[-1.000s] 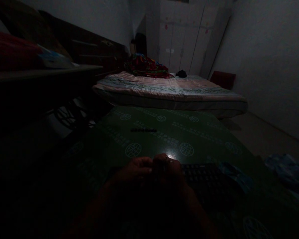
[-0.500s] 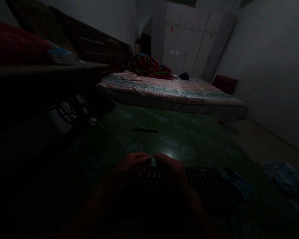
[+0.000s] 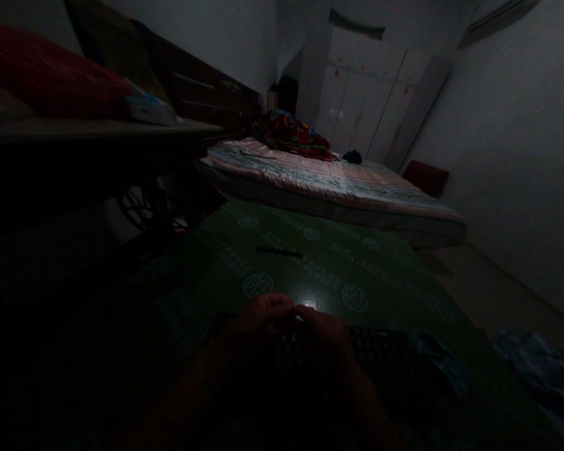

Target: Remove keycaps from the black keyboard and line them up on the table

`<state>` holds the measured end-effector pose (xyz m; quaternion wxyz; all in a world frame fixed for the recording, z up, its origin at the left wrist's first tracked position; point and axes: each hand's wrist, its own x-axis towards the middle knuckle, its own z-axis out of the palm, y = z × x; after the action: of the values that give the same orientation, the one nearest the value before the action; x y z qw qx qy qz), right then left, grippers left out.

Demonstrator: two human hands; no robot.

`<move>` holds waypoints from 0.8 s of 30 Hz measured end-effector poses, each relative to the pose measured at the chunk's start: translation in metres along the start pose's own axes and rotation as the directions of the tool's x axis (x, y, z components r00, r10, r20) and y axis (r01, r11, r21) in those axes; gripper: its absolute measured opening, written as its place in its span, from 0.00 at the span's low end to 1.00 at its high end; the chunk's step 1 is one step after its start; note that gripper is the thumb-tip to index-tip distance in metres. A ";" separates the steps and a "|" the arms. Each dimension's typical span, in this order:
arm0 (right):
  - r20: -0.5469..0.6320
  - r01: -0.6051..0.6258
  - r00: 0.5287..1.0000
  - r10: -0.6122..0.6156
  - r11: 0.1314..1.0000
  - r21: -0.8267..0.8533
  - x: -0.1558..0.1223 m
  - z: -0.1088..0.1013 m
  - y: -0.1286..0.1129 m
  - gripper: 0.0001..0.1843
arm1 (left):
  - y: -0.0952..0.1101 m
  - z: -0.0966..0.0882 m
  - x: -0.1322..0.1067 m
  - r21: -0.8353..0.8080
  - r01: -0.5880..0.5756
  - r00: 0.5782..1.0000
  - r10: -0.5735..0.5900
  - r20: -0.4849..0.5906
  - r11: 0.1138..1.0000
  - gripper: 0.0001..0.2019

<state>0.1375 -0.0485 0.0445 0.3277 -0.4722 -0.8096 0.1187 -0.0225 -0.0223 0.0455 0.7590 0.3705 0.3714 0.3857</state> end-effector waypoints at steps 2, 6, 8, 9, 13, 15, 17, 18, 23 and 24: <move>0.029 0.006 1.000 -0.005 0.999 -0.036 0.002 -0.003 -0.001 0.14 | -0.002 0.000 0.002 -0.006 -0.028 1.000 0.028 0.010 1.000 0.16; 0.021 0.017 1.000 -0.016 0.999 -0.049 0.008 -0.003 0.003 0.15 | -0.001 -0.001 0.003 0.011 -0.019 0.999 0.018 0.033 1.000 0.17; 0.023 0.026 0.999 -0.025 0.999 -0.048 0.013 -0.001 0.006 0.14 | -0.001 -0.002 0.003 0.014 -0.013 1.000 0.012 0.021 1.000 0.17; 0.031 0.032 0.999 -0.031 0.998 -0.044 0.015 -0.001 0.007 0.14 | -0.001 -0.003 0.003 0.010 -0.017 1.000 0.017 0.008 1.000 0.17; 0.087 0.029 0.996 -0.028 0.999 -0.014 0.024 -0.004 0.007 0.12 | -0.002 -0.005 0.003 0.001 -0.076 0.997 0.076 -0.020 0.997 0.17; 0.086 0.007 0.996 -0.009 0.999 0.034 0.034 -0.007 0.012 0.10 | -0.001 -0.006 0.003 0.034 -0.098 0.995 0.099 -0.030 0.995 0.17; 0.082 -0.041 0.996 0.032 0.993 0.110 0.049 -0.008 0.025 0.10 | 0.002 -0.007 0.002 0.085 -0.108 0.990 0.115 -0.084 0.991 0.17; 0.087 -0.081 0.994 0.069 0.986 0.148 0.058 -0.008 0.037 0.11 | 0.005 -0.008 0.002 0.106 -0.112 0.985 0.125 -0.122 0.988 0.17; 0.122 -0.211 0.971 0.206 0.977 0.030 0.112 0.009 0.111 0.11 | 0.018 -0.023 0.000 0.152 -0.145 0.945 0.182 -0.272 0.978 0.15; 0.124 -0.216 0.969 0.212 0.976 0.016 0.122 0.014 0.124 0.10 | 0.020 -0.027 0.000 0.158 -0.145 0.939 0.186 -0.289 0.977 0.14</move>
<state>0.1719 0.1207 0.0225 0.2699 -0.5438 -0.7707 0.1939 -0.0516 -0.0063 0.0504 0.6313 0.3874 0.4755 0.4746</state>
